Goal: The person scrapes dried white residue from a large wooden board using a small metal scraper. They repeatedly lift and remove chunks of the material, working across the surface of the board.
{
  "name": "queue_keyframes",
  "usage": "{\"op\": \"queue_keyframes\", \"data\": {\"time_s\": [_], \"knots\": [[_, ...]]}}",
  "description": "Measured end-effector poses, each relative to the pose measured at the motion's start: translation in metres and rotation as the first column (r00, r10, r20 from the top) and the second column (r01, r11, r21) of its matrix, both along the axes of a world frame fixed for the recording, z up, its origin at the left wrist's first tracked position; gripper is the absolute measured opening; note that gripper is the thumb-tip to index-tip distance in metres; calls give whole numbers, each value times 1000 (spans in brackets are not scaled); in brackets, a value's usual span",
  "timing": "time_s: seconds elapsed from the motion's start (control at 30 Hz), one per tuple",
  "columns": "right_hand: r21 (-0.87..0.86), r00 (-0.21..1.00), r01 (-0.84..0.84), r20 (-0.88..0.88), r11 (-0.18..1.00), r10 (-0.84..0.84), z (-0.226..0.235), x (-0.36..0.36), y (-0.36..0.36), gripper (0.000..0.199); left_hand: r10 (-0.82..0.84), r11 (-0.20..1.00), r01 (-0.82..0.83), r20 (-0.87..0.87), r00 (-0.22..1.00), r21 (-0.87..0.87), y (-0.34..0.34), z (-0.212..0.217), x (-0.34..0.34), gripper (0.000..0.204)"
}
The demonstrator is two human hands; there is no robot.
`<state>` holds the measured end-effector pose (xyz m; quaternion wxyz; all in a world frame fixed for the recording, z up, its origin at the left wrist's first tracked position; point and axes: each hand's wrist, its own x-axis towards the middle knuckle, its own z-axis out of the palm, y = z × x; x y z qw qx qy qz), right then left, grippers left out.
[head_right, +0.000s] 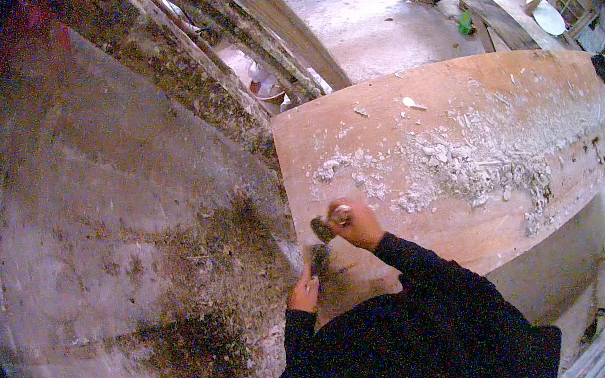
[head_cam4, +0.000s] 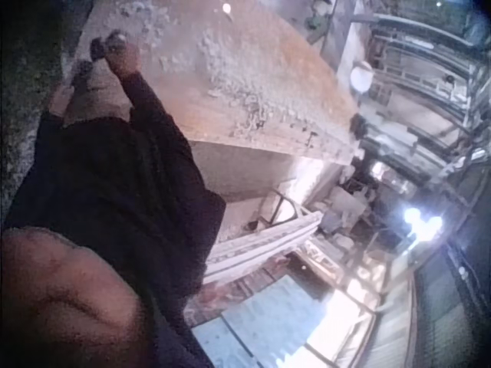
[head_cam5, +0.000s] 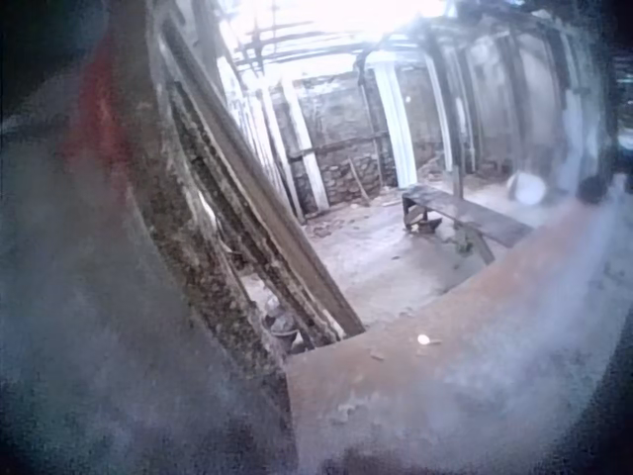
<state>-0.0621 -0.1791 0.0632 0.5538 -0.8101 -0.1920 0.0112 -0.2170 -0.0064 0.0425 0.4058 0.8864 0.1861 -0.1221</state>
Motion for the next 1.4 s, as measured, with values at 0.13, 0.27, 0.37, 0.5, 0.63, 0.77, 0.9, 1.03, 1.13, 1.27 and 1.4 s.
{"op": "queue_keyframes", "data": {"time_s": [0.13,0.27,0.37,0.5,0.63,0.77,0.9,1.03,1.13,1.27,1.4], "knots": [[14,995,-44,87,999,43,-27,35,45,17,158,983,-163,-63,985,-79,24,-25,-23,59],[-75,993,103,-51,992,-107,-36,92,32,19,111,988,-103,-65,992,117,21,14,-7,62],[-182,951,276,198,944,-240,-43,110,-15,20,174,984,-168,106,979,-61,34,-38,-15,61],[-188,859,512,89,838,-504,-22,99,-95,21,79,997,-82,211,974,6,28,-34,0,54],[-269,676,736,252,621,-693,7,69,-140,22,-7,1000,8,254,967,-4,20,-35,24,47],[-233,709,705,194,670,-679,25,43,-153,16,-75,986,95,-139,987,139,5,-14,76,42],[-84,746,661,184,746,-640,21,26,-134,16,-101,961,102,-20,995,257,-1,-43,115,39],[-105,796,597,203,796,-570,41,14,-110,15,-100,958,86,39,994,274,-1,-39,146,39],[-108,819,554,253,826,-516,44,11,-108,15,-132,951,135,-32,991,279,-3,-36,140,40],[-123,843,524,214,843,-493,44,3,-112,14,-143,952,167,-108,984,256,-19,-16,123,41],[-83,850,514,182,854,-494,38,-1,-106,13,-115,959,137,-101,988,247,-16,-23,158,40]]}}
